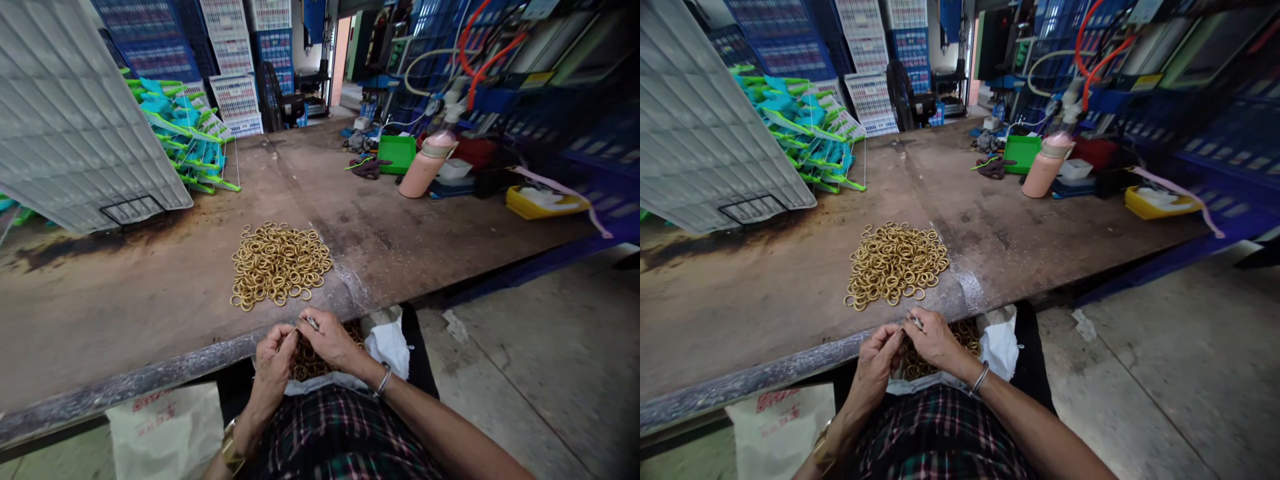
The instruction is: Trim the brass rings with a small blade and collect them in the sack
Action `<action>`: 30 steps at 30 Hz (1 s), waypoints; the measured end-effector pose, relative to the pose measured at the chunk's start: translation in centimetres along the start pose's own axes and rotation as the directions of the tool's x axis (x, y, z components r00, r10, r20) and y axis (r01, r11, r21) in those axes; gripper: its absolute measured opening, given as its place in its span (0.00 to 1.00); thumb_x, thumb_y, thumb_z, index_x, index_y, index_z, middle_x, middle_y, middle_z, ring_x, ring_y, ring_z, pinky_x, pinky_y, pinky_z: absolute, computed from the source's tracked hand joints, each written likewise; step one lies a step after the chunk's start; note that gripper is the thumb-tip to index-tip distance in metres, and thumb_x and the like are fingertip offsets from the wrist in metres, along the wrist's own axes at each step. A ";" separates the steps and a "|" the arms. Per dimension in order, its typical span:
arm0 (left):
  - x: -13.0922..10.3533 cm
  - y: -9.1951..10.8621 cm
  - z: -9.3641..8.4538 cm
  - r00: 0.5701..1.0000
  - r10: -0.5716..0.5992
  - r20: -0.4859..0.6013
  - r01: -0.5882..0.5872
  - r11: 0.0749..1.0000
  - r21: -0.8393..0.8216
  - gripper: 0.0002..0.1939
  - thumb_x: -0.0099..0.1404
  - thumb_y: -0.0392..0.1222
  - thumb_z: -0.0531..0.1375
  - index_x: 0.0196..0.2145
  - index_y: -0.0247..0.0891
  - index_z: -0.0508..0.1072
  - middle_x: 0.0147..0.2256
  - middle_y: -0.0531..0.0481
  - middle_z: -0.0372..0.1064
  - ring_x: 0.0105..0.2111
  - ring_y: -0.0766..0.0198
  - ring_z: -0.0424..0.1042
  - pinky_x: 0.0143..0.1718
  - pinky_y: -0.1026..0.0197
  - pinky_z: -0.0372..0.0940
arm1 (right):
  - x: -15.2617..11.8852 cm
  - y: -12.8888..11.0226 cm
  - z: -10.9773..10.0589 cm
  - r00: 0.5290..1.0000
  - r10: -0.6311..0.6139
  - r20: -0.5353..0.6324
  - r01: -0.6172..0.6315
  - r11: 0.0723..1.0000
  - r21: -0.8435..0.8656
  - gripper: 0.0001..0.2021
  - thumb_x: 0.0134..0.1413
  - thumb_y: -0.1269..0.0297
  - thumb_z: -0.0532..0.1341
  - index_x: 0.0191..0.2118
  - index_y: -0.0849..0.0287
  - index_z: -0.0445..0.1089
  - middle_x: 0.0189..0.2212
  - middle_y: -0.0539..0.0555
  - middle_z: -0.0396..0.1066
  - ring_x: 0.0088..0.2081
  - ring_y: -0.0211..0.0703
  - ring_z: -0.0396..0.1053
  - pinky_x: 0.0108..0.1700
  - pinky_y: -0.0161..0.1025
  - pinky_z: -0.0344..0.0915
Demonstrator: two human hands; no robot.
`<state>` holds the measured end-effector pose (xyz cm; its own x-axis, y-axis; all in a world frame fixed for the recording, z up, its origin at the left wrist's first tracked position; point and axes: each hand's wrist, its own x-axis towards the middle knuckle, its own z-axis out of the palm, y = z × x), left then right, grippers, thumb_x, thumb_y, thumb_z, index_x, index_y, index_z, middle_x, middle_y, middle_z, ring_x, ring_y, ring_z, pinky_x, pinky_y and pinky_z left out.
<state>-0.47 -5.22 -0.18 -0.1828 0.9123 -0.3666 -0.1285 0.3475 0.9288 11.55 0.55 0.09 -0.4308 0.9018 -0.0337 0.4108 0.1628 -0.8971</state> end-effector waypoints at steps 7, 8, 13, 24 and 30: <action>-0.2 -0.2 -0.2 0.990 -0.076 0.122 0.097 0.979 -0.181 0.14 0.57 0.52 0.58 0.28 0.37 0.63 0.20 0.59 0.58 0.16 0.76 0.52 0.15 0.71 0.45 | -0.1 -0.3 -0.3 1.000 0.005 0.021 -0.006 0.998 0.068 0.10 0.56 0.66 0.49 0.28 0.60 0.64 0.22 0.46 0.63 0.25 0.33 0.60 0.30 0.30 0.54; -0.3 -0.1 -0.2 0.990 -0.072 0.124 0.095 0.977 -0.193 0.14 0.57 0.51 0.58 0.28 0.37 0.63 0.20 0.59 0.58 0.16 0.76 0.51 0.15 0.71 0.45 | -0.2 -0.3 -0.3 1.000 0.012 0.011 -0.013 0.997 0.071 0.10 0.56 0.67 0.48 0.29 0.60 0.64 0.22 0.47 0.64 0.25 0.33 0.61 0.30 0.30 0.54; -0.4 0.0 0.0 0.993 -0.057 0.100 0.078 0.972 -0.223 0.14 0.57 0.51 0.58 0.28 0.37 0.62 0.20 0.59 0.58 0.16 0.76 0.51 0.15 0.71 0.46 | -0.7 -0.1 -0.3 0.999 -0.033 0.023 0.038 0.970 -0.241 0.09 0.52 0.73 0.49 0.34 0.60 0.65 0.23 0.49 0.67 0.25 0.35 0.62 0.30 0.32 0.52; -0.7 -0.1 -0.3 0.997 -0.010 0.073 0.024 0.980 -0.198 0.15 0.57 0.53 0.58 0.29 0.36 0.65 0.18 0.59 0.57 0.15 0.75 0.50 0.16 0.70 0.46 | -1.3 -1.2 0.0 0.974 0.028 0.223 0.117 0.784 -0.610 0.10 0.54 0.71 0.49 0.40 0.61 0.65 0.31 0.56 0.72 0.32 0.41 0.68 0.31 0.35 0.51; -0.7 -0.2 -0.4 0.998 -0.012 0.058 0.022 0.986 -0.166 0.16 0.57 0.53 0.57 0.27 0.36 0.65 0.16 0.59 0.55 0.15 0.75 0.51 0.16 0.70 0.46 | -1.4 -1.3 0.3 0.978 0.038 0.207 0.107 0.758 -0.644 0.10 0.55 0.71 0.49 0.41 0.61 0.64 0.32 0.57 0.73 0.33 0.43 0.69 0.31 0.36 0.53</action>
<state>-0.67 -5.99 -0.17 -0.1244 0.9189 -0.3744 -0.2924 0.3266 0.8988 11.38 -1.02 1.19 -0.5718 0.8049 -0.1586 0.7826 0.4770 -0.4000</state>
